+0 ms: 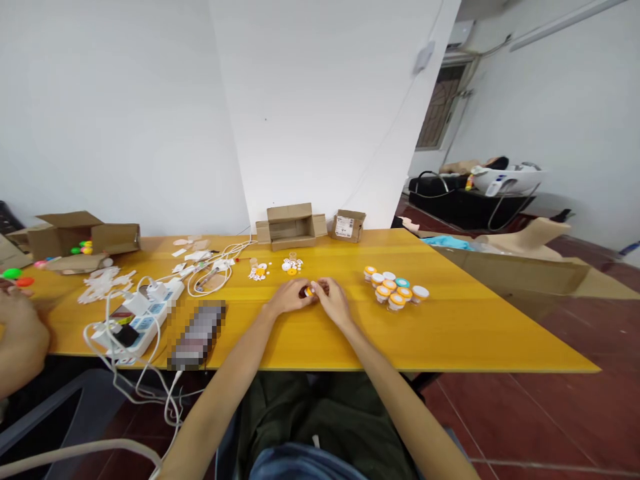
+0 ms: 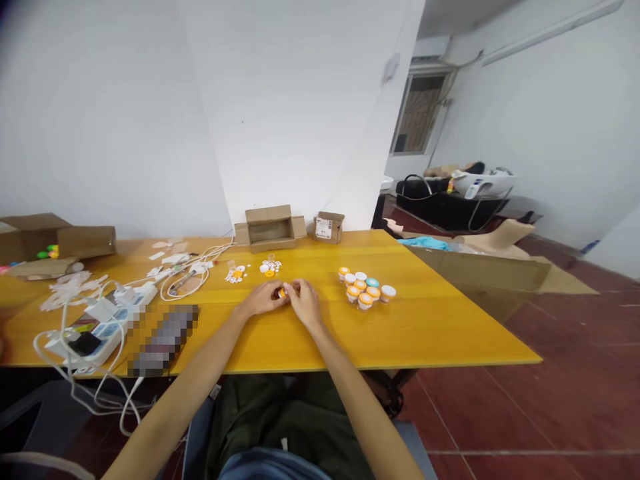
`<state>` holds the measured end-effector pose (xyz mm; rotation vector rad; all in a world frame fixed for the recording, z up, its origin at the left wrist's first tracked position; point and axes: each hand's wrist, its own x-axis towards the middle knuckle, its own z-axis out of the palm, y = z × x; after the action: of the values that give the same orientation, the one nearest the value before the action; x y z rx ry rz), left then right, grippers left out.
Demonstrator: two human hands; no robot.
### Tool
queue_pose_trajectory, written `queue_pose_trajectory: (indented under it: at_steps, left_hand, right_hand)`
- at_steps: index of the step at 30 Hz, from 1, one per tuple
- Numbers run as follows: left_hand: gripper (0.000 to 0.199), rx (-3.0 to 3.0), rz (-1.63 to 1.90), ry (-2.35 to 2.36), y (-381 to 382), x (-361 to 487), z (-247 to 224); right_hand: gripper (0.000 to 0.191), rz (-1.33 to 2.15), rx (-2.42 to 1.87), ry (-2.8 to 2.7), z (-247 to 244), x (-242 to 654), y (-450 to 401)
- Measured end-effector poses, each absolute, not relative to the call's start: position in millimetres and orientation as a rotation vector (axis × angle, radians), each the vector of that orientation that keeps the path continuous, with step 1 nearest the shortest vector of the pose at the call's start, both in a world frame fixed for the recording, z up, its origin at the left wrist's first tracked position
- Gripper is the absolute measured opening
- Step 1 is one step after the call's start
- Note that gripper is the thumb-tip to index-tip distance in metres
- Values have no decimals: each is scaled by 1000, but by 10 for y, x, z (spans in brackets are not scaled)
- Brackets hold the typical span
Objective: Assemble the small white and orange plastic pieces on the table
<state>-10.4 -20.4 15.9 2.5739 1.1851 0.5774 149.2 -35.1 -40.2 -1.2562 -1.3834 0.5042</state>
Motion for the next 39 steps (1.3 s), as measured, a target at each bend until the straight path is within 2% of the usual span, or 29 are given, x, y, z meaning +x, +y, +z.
queue_pose_trajectory:
  at_steps: [5,11,20,25,32,39]
  left_hand:
    - [19,2569,580,1174,-196,-105,160]
    - [17,2585,571,1170,-192,-104,152]
    - [16,2558,571,1174,-191,-109,162]
    - [15,2566,560,1176,-192,-107,167]
    - [17,2551,564,1179,-189,-106,171]
    - [15,2522,574,1155,-168,-113,160]
  right_hand:
    - [17,569,-1210,-1398,-385,1491,-363]
    - [29,583,-1196,-1361,-379,1461,-363]
    - [23,620,-1174,-1402,-413,1502,-331]
    - [33,645,-1155,-1411,-423,1478,-323]
    - [30,700,-1142,-1418,-386,1504,-329]
    - [39,650,-1079,-1417,-419,1496,-308]
